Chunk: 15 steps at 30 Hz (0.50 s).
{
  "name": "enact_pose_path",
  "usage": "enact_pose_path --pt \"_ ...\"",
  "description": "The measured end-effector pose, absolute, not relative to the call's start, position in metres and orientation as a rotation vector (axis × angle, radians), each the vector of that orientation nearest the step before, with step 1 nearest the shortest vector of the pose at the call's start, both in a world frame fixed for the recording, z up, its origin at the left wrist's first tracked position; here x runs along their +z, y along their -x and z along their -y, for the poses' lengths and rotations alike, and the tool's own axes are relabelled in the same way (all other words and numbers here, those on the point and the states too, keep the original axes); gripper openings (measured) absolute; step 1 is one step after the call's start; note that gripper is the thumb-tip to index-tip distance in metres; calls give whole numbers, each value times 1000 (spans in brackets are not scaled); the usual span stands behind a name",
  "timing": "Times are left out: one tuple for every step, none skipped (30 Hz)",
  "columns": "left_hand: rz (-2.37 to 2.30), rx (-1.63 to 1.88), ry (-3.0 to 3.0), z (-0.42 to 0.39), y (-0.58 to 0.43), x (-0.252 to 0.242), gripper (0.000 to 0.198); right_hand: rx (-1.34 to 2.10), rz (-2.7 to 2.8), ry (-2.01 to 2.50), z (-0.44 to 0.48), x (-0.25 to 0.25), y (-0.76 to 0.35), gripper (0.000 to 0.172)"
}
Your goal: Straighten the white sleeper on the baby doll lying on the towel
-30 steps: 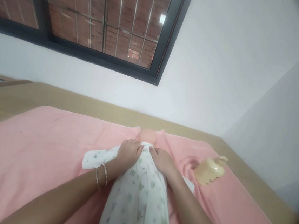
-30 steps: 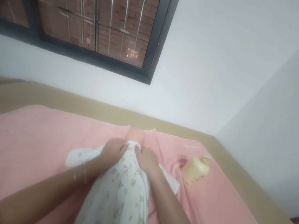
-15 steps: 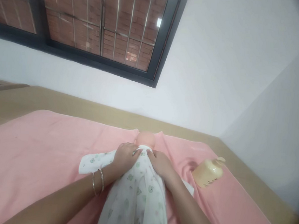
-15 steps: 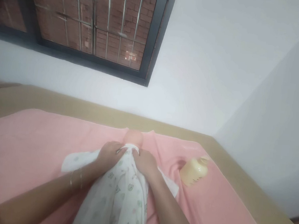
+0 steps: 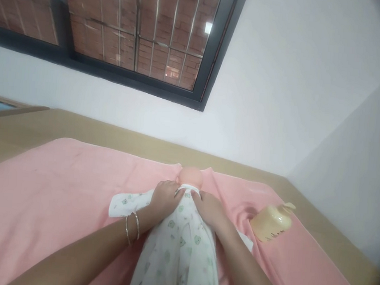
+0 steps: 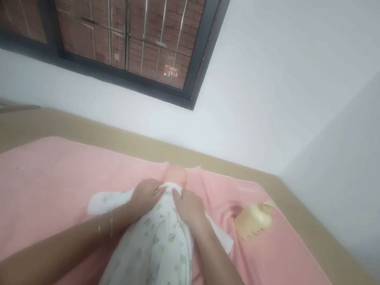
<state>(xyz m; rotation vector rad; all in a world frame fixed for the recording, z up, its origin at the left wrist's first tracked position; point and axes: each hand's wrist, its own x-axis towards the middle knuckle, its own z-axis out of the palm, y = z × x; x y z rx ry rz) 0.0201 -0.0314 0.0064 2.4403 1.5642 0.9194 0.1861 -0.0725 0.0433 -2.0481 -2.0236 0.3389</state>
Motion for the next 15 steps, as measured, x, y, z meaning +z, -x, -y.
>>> enact_pose_path --pt "-1562 942 -2451 33 -21 7 36 465 2001 2012 71 44 -190 63" --pt "-1559 952 -2460 33 -21 7 35 551 1985 1968 72 45 -194 63" --pt "-1560 946 -2462 34 -21 8 35 584 1983 1932 73 46 -196 62" --pt "-1568 931 -2455 34 -21 8 36 564 1995 1910 75 48 -197 60" --pt "-1574 907 -2438 33 -20 8 37 511 2022 1899 78 49 -197 58" --pt "-1576 880 -2412 33 -20 8 39 439 2056 1894 80 51 -196 55" --pt "-1575 857 -2381 32 -18 7 40 367 2090 1889 83 52 -194 53" --pt "-1571 842 -2351 31 -17 7 42 309 2115 1887 85 52 -191 51" --pt "-1564 838 -2330 30 -17 6 42 268 2129 1887 86 51 -189 50" --pt "-1554 846 -2323 29 -16 5 42 243 2125 1899 85 51 -187 50" --pt "-1543 862 -2327 29 -16 5 42 240 2108 1926 84 49 -186 53" --pt "-1530 888 -2338 28 -16 4 40 266 2082 1955 81 48 -186 56" --pt "-1514 920 -2352 28 -17 4 37 325 2058 1975 79 47 -187 59" --pt "-1493 955 -2365 28 -18 4 34 416 2041 1977 76 47 -188 61" --pt "-1475 990 -2373 28 -19 4 30 518 2029 1965 74 48 -190 63"
